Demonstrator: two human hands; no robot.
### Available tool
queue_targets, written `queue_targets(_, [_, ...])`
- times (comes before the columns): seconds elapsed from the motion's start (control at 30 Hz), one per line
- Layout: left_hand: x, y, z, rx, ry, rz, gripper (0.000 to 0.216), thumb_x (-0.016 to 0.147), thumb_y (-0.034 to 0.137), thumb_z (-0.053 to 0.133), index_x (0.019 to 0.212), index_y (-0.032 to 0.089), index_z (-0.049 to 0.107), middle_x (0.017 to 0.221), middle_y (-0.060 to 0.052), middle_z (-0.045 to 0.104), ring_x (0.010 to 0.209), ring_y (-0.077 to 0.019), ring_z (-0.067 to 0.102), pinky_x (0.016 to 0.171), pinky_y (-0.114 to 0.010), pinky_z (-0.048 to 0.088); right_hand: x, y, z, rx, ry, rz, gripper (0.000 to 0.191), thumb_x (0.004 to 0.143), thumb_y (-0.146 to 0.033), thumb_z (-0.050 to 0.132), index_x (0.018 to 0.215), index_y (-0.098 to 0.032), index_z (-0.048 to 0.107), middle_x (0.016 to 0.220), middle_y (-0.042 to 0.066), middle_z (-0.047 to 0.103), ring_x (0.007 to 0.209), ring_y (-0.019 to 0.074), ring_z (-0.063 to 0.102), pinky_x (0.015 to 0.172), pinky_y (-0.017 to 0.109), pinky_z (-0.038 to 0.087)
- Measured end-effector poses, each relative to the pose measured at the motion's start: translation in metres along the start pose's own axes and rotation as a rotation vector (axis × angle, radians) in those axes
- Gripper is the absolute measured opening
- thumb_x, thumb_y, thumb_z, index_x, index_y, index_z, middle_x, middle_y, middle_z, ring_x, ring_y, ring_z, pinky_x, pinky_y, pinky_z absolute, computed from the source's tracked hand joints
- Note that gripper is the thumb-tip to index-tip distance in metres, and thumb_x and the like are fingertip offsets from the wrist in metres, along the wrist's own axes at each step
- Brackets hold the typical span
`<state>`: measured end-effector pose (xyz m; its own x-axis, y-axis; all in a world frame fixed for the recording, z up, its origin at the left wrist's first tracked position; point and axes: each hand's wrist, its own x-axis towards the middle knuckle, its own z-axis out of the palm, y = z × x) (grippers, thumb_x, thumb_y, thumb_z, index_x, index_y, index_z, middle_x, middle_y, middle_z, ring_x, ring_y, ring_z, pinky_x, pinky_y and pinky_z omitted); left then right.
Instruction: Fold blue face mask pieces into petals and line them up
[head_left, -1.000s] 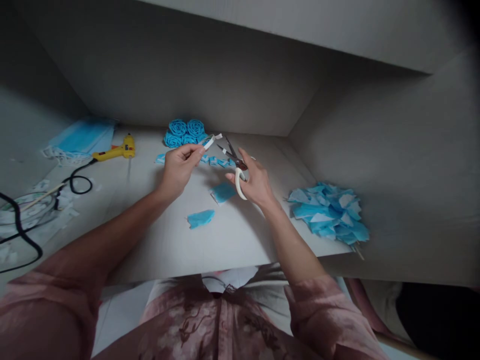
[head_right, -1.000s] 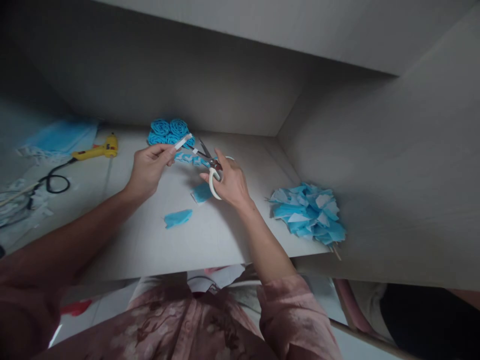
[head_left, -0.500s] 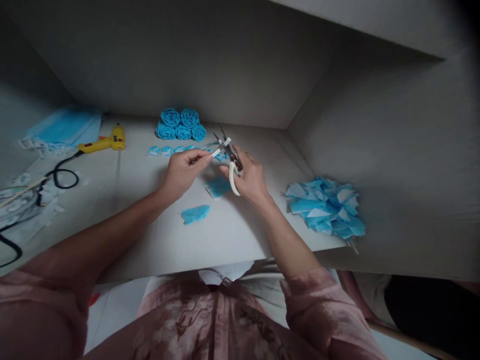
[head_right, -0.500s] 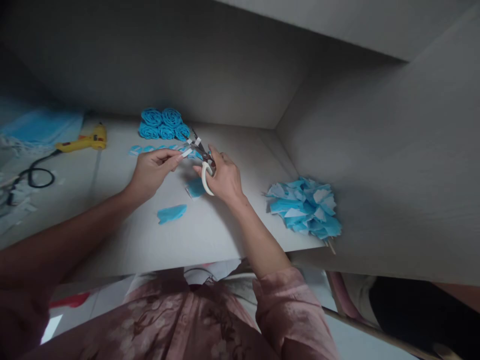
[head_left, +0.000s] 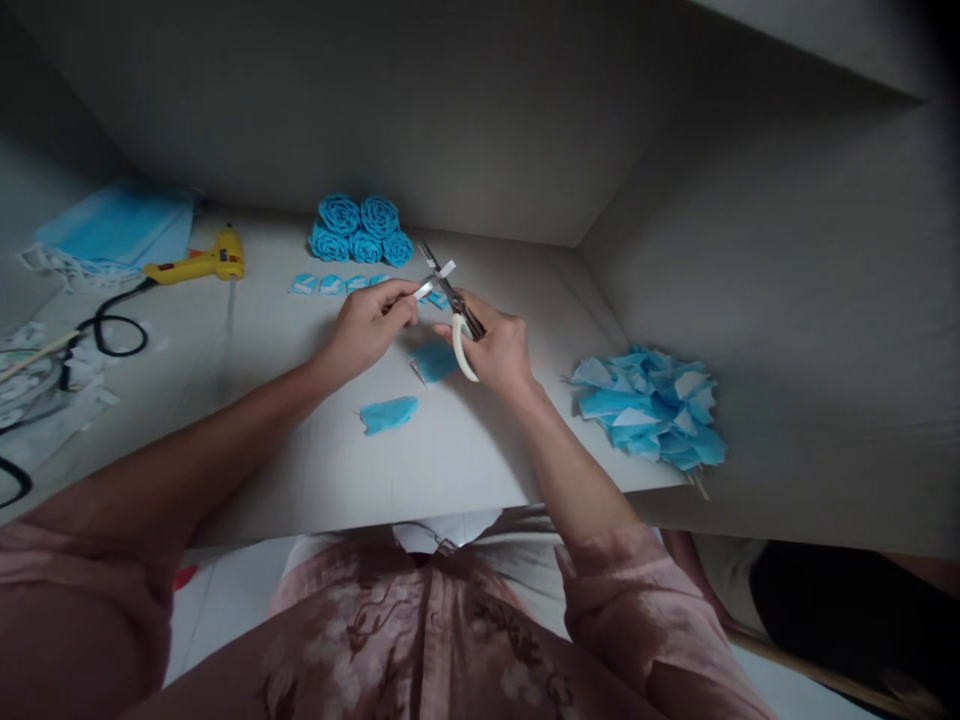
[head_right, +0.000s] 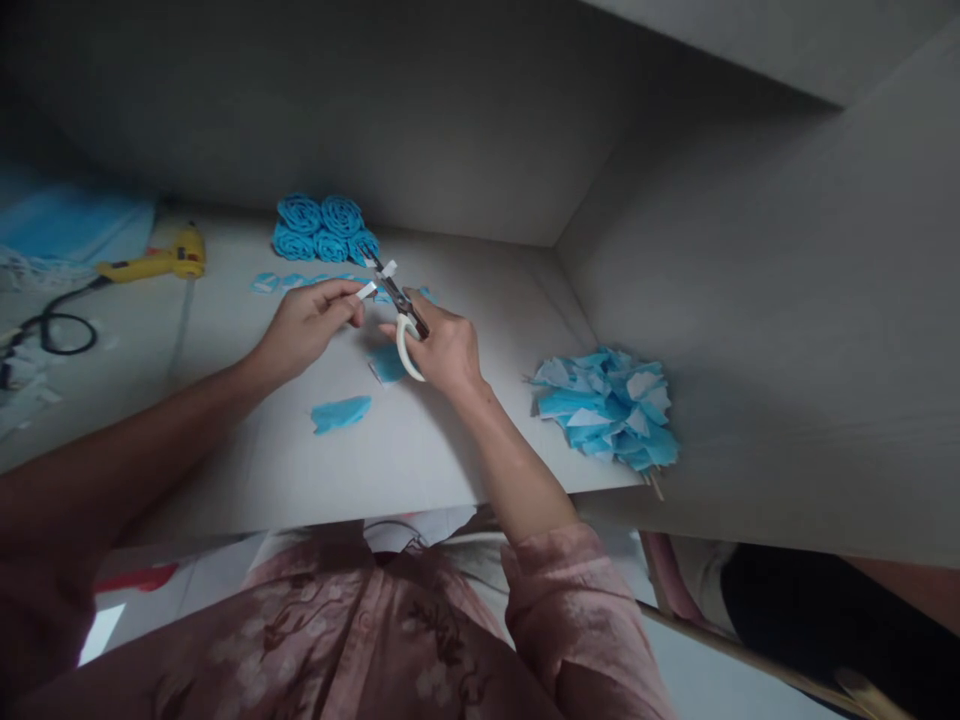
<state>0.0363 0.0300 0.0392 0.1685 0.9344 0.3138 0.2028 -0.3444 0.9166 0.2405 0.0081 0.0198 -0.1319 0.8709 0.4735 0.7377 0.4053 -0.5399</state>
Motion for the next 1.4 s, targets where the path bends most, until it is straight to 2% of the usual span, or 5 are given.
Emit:
queue_targets(0.37, [0.008,-0.002,-0.006,0.035,0.166,-0.058,0.016,0.085,0.019,0.065,0.072,0.019,0.073,0.065,0.002,0.059,0.070,-0.0145,0.055,0.068,-0.027,0.040,0.002,-0.001,-0.005,0.268,-0.013,-0.034,0.080,0.085,-0.084,0.065,0.129,-0.018,0.073,0.085,0.003,0.068,0.071,0.0171,0.059,0.071,0.032,0.052])
queue_targets(0.6, [0.009,-0.001,-0.008,-0.046,0.189,-0.040,0.018,0.089,0.024,0.065,0.071,0.020,0.069,0.057,0.004,0.046,0.057,-0.0118,0.040,0.055,-0.026,0.032,0.007,0.016,-0.005,0.001,0.089,-0.159,0.077,0.095,-0.076,0.058,0.149,-0.020,0.057,0.119,0.016,0.072,0.113,0.0324,0.066,0.102,0.053,0.056])
queue_targets(0.93, [0.002,0.004,-0.004,-0.321,0.001,-0.131,0.021,0.092,0.037,0.073,0.079,0.021,0.070,0.078,-0.004,0.072,0.072,-0.0154,0.061,0.072,-0.029,0.052,0.010,0.028,0.003,0.112,0.116,0.014,0.073,0.098,-0.070,0.060,0.151,-0.019,0.056,0.126,0.017,0.074,0.110,0.0295,0.072,0.095,0.047,0.060])
queue_targets(1.17, [0.009,-0.006,-0.008,-0.385,0.111,-0.158,0.019,0.087,0.024,0.069,0.069,0.021,0.063,0.061,0.001,0.055,0.062,-0.0129,0.053,0.070,-0.028,0.048,0.009,0.026,-0.005,-0.155,0.055,-0.134,0.068,0.099,-0.056,0.064,0.155,-0.019,0.055,0.126,0.017,0.072,0.119,0.0336,0.064,0.106,0.054,0.053])
queue_targets(1.4, [0.012,-0.012,-0.008,-0.443,0.129,-0.226,0.028,0.093,0.040,0.068,0.072,0.021,0.063,0.054,0.005,0.045,0.054,-0.0118,0.045,0.071,-0.027,0.053,0.005,0.018,0.001,-0.348,0.020,-0.186,0.066,0.100,-0.049,0.058,0.157,-0.016,0.055,0.120,0.016,0.070,0.116,0.0342,0.059,0.106,0.051,0.048])
